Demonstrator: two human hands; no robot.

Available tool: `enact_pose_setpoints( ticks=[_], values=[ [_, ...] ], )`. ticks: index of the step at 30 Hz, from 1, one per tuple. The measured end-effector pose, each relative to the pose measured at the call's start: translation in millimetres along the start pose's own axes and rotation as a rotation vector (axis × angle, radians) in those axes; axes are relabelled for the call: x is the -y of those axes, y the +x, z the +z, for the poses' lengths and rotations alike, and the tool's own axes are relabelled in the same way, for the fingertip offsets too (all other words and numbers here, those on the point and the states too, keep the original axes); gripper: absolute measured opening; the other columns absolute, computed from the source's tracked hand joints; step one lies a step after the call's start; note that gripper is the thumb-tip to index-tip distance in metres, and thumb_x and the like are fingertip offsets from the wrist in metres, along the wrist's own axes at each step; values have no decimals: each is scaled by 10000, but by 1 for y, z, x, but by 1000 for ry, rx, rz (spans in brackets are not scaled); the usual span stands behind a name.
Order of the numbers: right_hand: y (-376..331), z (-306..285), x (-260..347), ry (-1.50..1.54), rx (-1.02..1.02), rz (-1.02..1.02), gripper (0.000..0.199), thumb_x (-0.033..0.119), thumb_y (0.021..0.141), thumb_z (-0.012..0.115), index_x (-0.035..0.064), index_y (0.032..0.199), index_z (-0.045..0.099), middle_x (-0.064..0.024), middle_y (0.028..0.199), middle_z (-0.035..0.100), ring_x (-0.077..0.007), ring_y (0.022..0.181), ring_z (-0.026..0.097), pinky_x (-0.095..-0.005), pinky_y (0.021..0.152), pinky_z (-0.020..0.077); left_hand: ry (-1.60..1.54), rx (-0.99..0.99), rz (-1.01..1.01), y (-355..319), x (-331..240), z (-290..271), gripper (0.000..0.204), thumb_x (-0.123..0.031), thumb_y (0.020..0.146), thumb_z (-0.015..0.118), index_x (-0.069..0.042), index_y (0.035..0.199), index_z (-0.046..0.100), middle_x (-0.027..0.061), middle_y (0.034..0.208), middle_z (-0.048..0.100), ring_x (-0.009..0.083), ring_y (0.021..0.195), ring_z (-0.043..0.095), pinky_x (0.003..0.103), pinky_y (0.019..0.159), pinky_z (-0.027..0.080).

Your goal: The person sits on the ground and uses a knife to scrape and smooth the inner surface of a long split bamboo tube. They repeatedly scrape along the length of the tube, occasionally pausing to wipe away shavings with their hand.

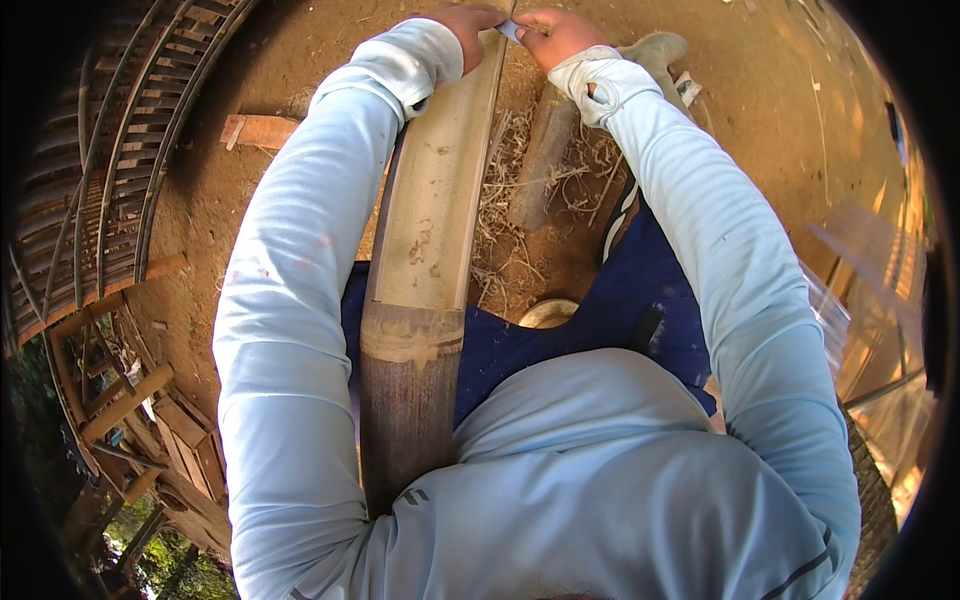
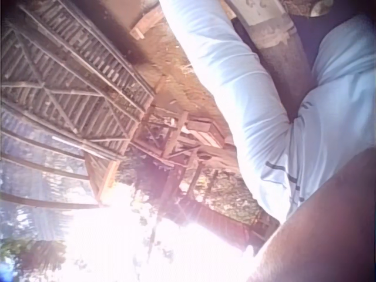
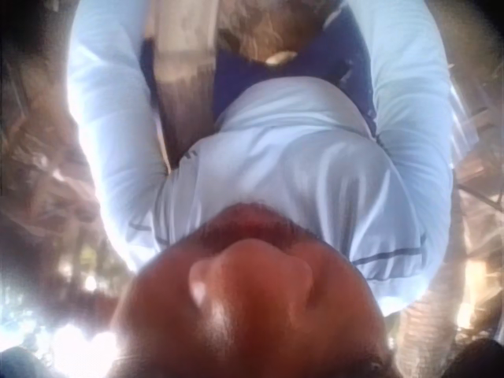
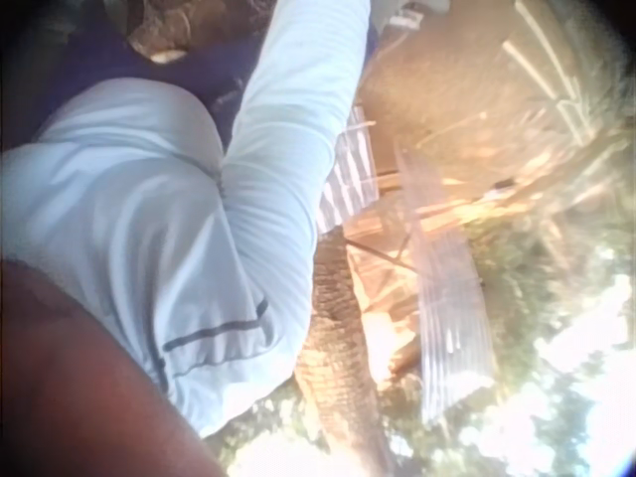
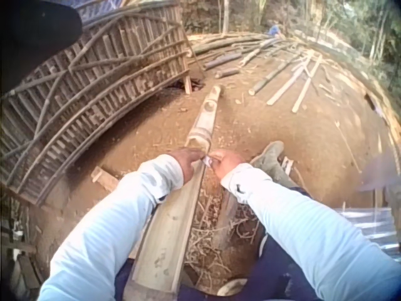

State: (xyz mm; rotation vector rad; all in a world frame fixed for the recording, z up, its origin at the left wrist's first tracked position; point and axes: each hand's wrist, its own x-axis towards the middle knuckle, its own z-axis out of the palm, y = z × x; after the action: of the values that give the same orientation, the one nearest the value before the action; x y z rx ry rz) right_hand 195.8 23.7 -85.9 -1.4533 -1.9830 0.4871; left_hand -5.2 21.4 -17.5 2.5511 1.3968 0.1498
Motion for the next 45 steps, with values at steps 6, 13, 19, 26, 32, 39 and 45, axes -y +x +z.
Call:
enact_pose_setpoints(
  ticks=[6, 13, 19, 26, 32, 39, 45],
  values=[
    [-5, -9, -2, 27, 71, 9, 271, 321, 949, 666, 194, 1175, 747, -158, 995, 743, -322, 894, 707, -402, 829, 535, -13, -18, 21, -6, 3, -1, 559, -92, 822, 546, -121, 1375, 623, 162, 1389, 618, 350, 1315, 560, 399, 1142, 416],
    [-20, -15, 9, 20, 72, 74, 254, 302, 936, 686, 201, 1159, 755, -151, 976, 745, -321, 877, 708, -399, 818, 539, -79, 91, -80, -11, -11, -13, 545, -111, 824, 551, -131, 1362, 638, 158, 1349, 646, 328, 1302, 577, 384, 1145, 415],
    [-28, -16, 18, 10, 72, 54, 244, 296, 928, 693, 206, 1145, 759, -150, 969, 743, -329, 878, 705, -406, 814, 542, 26, 117, -244, -10, -10, 3, 597, -84, 916, 426, -360, 1422, 578, 148, 1212, 714, 365, 1083, 697, 459, 1006, 535],
    [-41, -17, 23, 60, 40, 29, 235, 280, 934, 685, 200, 1142, 759, -158, 1001, 740, -337, 911, 705, -406, 827, 539, 74, 150, -213, -24, -20, -6, 549, -127, 938, 453, -326, 1437, 567, 168, 1187, 717, 385, 1065, 697, 464, 983, 542],
    [-56, -32, 59, 98, 110, 179, 237, 278, 940, 681, 193, 1148, 757, -163, 999, 740, -332, 923, 708, -408, 834, 537, 81, 94, -95, -36, -8, -3, 538, -110, 927, 456, -272, 1425, 580, 170, 1209, 707, 392, 1101, 676, 452, 1016, 519],
    [-69, -35, 64, 91, 98, 176, 246, 289, 948, 669, 195, 1159, 751, -162, 1009, 740, -329, 934, 710, -402, 846, 539, 43, 114, -76, -48, -12, -5, 530, -77, 896, 498, -186, 1404, 604, 114, 1360, 642, 351, 1230, 615, 414, 1110, 453],
    [-78, -39, 68, 66, 126, 186, 257, 290, 953, 663, 176, 1170, 743, -157, 1012, 742, -324, 941, 712, -399, 845, 541, 117, 143, -36, -56, -22, -12, 542, -68, 901, 488, -197, 1417, 594, 79, 1407, 616, 323, 1278, 588, 427, 1147, 415]
  ],
)
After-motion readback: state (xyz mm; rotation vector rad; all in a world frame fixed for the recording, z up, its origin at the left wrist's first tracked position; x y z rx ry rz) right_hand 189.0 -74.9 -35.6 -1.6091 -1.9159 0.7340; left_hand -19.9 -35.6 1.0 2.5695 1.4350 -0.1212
